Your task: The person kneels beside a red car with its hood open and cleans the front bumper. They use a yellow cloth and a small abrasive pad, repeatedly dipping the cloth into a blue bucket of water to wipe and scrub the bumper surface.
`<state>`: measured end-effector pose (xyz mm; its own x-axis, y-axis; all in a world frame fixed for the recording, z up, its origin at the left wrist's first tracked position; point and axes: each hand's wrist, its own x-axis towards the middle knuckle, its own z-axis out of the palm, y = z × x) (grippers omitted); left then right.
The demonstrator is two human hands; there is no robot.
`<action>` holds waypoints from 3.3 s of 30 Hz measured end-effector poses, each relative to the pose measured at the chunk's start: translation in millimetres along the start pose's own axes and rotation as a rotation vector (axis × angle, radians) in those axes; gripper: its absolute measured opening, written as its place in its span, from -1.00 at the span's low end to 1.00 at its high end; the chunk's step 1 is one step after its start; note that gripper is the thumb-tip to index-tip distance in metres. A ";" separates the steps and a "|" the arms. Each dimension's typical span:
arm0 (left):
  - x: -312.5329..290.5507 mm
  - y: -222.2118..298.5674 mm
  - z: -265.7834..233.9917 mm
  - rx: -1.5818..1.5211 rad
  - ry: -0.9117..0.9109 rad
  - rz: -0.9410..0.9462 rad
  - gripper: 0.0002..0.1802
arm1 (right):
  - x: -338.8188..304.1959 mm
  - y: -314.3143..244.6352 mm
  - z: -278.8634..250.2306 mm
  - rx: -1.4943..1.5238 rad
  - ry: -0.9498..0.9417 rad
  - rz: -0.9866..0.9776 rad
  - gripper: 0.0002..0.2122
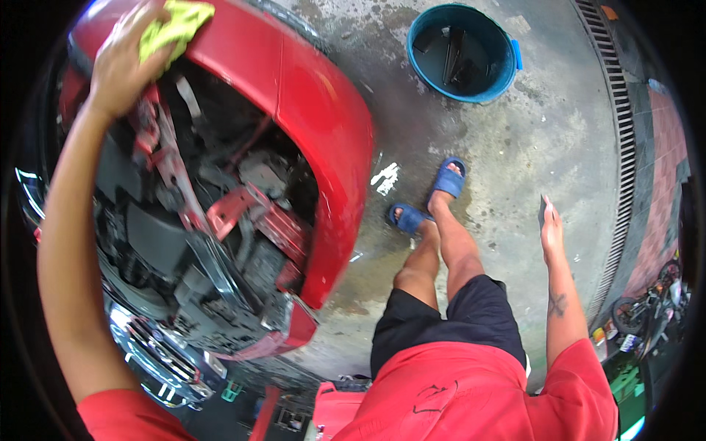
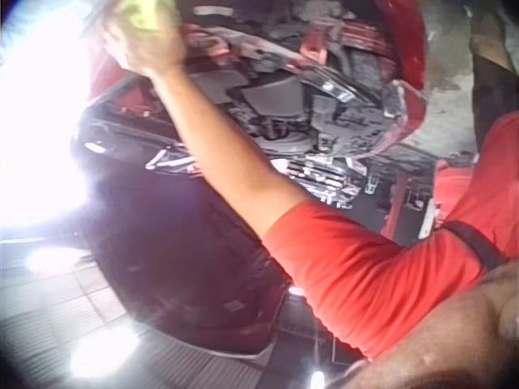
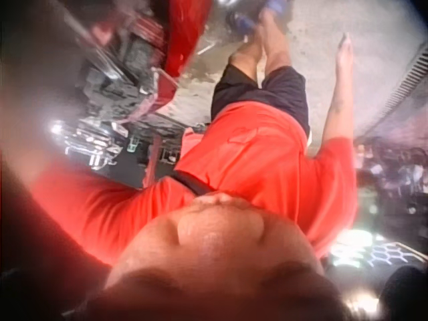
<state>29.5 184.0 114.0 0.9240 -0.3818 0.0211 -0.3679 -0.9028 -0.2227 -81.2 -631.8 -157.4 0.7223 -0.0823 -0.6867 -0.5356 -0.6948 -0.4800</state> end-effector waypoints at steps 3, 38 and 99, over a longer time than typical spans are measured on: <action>42.8 63.4 -19.6 -0.112 -0.231 -0.126 -0.49 | -41.9 53.4 -35.8 -0.102 0.010 0.044 -0.44; -203.0 502.9 96.2 -0.364 0.082 -0.616 -0.42 | 88.6 -98.3 21.7 -0.459 -0.175 -0.844 -0.58; 299.1 535.1 344.9 -0.584 -0.215 -0.762 -0.58 | 508.9 -248.9 171.7 -0.946 -0.180 -0.804 -0.67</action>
<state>144.9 -345.1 -335.0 0.9133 0.3352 -0.2314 0.3941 -0.8706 0.2944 344.6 -378.0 -481.1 0.5882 0.6492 -0.4822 0.6060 -0.7487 -0.2689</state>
